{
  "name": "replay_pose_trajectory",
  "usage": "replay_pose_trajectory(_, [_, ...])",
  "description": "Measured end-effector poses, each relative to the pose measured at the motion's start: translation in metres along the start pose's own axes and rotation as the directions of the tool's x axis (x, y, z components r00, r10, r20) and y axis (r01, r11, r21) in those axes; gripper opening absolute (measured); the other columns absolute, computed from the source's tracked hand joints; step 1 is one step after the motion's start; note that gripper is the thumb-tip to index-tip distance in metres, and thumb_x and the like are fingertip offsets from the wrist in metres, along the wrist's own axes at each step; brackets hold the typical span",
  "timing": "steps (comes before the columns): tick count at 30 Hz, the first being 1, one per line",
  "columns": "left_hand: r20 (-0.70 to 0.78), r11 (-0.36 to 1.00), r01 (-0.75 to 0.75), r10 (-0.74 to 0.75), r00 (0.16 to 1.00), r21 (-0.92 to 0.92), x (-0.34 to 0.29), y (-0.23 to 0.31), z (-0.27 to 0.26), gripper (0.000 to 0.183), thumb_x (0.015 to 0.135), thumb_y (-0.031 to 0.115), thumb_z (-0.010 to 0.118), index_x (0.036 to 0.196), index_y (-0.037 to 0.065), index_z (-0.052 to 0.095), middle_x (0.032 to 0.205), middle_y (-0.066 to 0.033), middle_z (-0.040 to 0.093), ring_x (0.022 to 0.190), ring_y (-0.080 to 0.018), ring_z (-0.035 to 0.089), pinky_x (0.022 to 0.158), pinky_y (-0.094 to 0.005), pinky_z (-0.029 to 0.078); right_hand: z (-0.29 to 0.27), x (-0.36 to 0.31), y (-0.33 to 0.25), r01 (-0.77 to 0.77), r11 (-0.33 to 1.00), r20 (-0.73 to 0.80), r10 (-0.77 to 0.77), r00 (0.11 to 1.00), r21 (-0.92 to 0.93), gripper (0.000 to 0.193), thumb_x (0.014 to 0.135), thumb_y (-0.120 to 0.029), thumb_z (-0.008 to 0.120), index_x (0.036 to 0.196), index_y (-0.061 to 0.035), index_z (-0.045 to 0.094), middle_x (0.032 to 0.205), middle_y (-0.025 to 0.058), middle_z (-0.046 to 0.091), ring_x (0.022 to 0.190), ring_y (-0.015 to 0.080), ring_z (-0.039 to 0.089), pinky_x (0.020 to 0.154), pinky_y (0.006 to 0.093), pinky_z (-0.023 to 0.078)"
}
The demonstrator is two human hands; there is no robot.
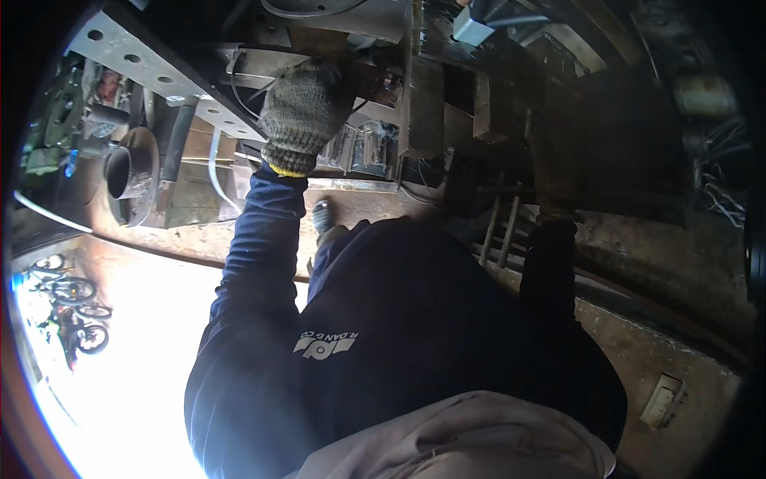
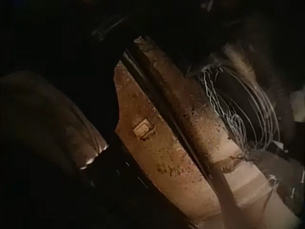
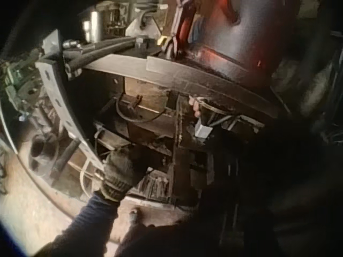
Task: The person uses a bending machine to shape a metal piece, adjusting the position of the metal and using a lever to apply pressure.
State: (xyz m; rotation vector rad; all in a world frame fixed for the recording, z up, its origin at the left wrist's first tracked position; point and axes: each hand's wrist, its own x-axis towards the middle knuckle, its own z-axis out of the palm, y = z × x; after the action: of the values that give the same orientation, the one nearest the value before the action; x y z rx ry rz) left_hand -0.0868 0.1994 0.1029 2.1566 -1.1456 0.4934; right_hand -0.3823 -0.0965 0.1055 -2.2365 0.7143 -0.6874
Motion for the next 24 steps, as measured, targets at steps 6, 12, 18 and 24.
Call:
replay_pose_trajectory(6, [-0.072, 0.995, -0.069, 0.064, 0.995, -0.077, -0.002, -0.005, 0.004, 0.018, 0.091, 0.029, 0.071, 0.100, 0.015, 0.077, 0.092, -0.0096, 0.074, 0.077, -0.0312, 0.072, 0.069, -0.0402, 0.059, -0.002, 0.005, -0.007, -0.079, 0.918, 0.036, 0.101, 0.994, -0.388, 0.049, 0.102, -0.040, 0.065, 0.136, -0.0048, 0.061, 0.134, 0.0158, 0.063, 0.128, 0.0308, 0.058, 0.112, 0.0428, 0.042])
replay_pose_trajectory(12, [-0.071, 0.998, -0.057, 0.056, 0.996, -0.013, -0.004, -0.007, 0.000, 0.020, 0.090, 0.032, 0.073, 0.102, 0.017, 0.078, 0.094, -0.0076, 0.075, 0.078, -0.0293, 0.073, 0.068, -0.0397, 0.059, 0.008, 0.006, -0.015, -0.033, 0.949, 0.008, 0.038, 0.999, -0.313, 0.053, 0.102, -0.041, 0.065, 0.139, -0.0046, 0.060, 0.138, 0.0162, 0.063, 0.131, 0.0315, 0.057, 0.113, 0.0425, 0.041])
replay_pose_trajectory(18, [-0.098, 0.997, -0.066, 0.063, 0.993, -0.028, -0.003, -0.007, -0.002, 0.023, 0.089, 0.034, 0.074, 0.102, 0.016, 0.077, 0.094, -0.0085, 0.075, 0.078, -0.0294, 0.072, 0.066, -0.0400, 0.058, 0.006, 0.007, -0.016, -0.066, 0.958, 0.018, 0.074, 0.997, -0.280, 0.050, 0.101, -0.039, 0.066, 0.136, -0.0039, 0.063, 0.136, 0.0153, 0.065, 0.129, 0.0300, 0.059, 0.112, 0.0426, 0.042])
replay_pose_trajectory(24, [-0.048, 0.998, -0.023, 0.020, 0.999, -0.060, -0.003, -0.002, -0.010, 0.027, 0.088, 0.035, 0.075, 0.102, 0.012, 0.076, 0.091, -0.0106, 0.075, 0.079, -0.0310, 0.072, 0.068, -0.0409, 0.058, 0.011, 0.008, -0.028, -0.066, 0.991, 0.079, 0.076, 0.994, -0.121, 0.037, 0.103, -0.025, 0.065, 0.133, -0.0036, 0.065, 0.134, 0.0138, 0.067, 0.126, 0.0277, 0.061, 0.110, 0.0403, 0.045])
